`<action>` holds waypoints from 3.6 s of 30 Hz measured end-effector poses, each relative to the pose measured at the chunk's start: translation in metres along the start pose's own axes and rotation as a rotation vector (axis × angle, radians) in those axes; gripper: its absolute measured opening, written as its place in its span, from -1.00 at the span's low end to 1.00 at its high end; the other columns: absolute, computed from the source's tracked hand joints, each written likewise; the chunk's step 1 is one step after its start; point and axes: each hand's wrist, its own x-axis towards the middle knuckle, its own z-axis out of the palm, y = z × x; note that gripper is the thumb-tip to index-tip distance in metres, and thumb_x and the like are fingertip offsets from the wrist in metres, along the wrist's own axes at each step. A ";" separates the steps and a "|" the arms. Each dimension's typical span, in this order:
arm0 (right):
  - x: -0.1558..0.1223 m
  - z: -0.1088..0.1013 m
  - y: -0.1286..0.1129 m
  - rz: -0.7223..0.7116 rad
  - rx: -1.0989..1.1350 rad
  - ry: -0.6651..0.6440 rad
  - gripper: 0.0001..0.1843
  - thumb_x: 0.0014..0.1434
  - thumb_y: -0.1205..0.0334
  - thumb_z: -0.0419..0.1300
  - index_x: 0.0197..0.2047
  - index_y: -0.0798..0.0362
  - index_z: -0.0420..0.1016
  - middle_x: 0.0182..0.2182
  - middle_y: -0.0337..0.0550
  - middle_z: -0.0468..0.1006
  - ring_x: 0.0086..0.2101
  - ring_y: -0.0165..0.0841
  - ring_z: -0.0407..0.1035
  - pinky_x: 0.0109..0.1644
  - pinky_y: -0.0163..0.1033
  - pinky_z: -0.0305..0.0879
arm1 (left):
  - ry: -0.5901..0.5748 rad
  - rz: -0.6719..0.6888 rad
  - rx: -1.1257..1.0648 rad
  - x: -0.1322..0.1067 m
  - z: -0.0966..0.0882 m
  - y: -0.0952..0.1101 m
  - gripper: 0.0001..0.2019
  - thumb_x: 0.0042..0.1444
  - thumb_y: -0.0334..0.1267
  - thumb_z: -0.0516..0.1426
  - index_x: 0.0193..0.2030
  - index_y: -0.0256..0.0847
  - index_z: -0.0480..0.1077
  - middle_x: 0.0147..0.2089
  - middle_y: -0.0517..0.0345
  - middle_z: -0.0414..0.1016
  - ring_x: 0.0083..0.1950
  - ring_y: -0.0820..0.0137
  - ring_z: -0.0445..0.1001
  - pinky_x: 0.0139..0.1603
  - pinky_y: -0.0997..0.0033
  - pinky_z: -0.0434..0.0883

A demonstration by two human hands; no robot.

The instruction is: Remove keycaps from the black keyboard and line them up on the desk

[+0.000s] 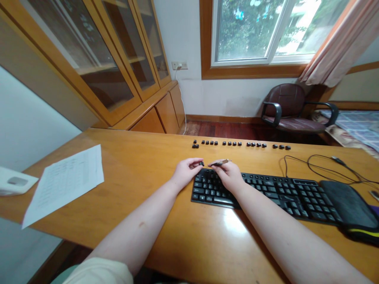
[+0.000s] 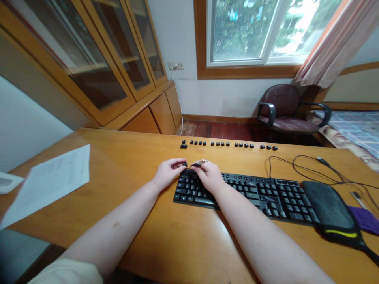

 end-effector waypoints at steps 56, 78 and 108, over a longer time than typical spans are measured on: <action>-0.008 0.002 0.009 0.151 0.109 0.126 -0.72 0.21 0.07 0.07 -0.20 0.04 0.51 -0.29 -0.07 0.59 -0.32 -0.30 0.49 -0.22 -0.18 0.44 | -0.033 0.214 0.824 0.117 -0.008 -0.029 -0.58 0.02 -0.28 0.16 0.07 -0.07 0.35 -0.05 0.08 0.49 0.07 0.18 0.32 0.24 0.06 0.06; -0.007 0.003 0.010 0.153 0.096 0.120 -0.72 0.20 0.05 0.07 -0.21 0.02 0.52 -0.29 -0.08 0.59 -0.30 -0.28 0.49 -0.21 -0.18 0.44 | -0.053 0.255 0.868 0.114 -0.026 -0.032 -0.60 0.04 -0.34 0.11 0.07 -0.09 0.35 -0.03 0.10 0.49 0.10 0.21 0.30 0.25 0.10 0.03; -0.005 0.001 0.004 0.134 0.067 0.120 -0.74 0.21 0.09 0.08 -0.23 0.05 0.51 -0.30 -0.09 0.60 -0.34 -0.30 0.50 -0.20 -0.19 0.42 | -0.092 0.300 0.878 0.113 -0.015 -0.028 -0.63 0.07 -0.34 0.09 0.05 -0.06 0.37 -0.03 0.16 0.50 0.06 0.26 0.34 0.25 0.10 0.06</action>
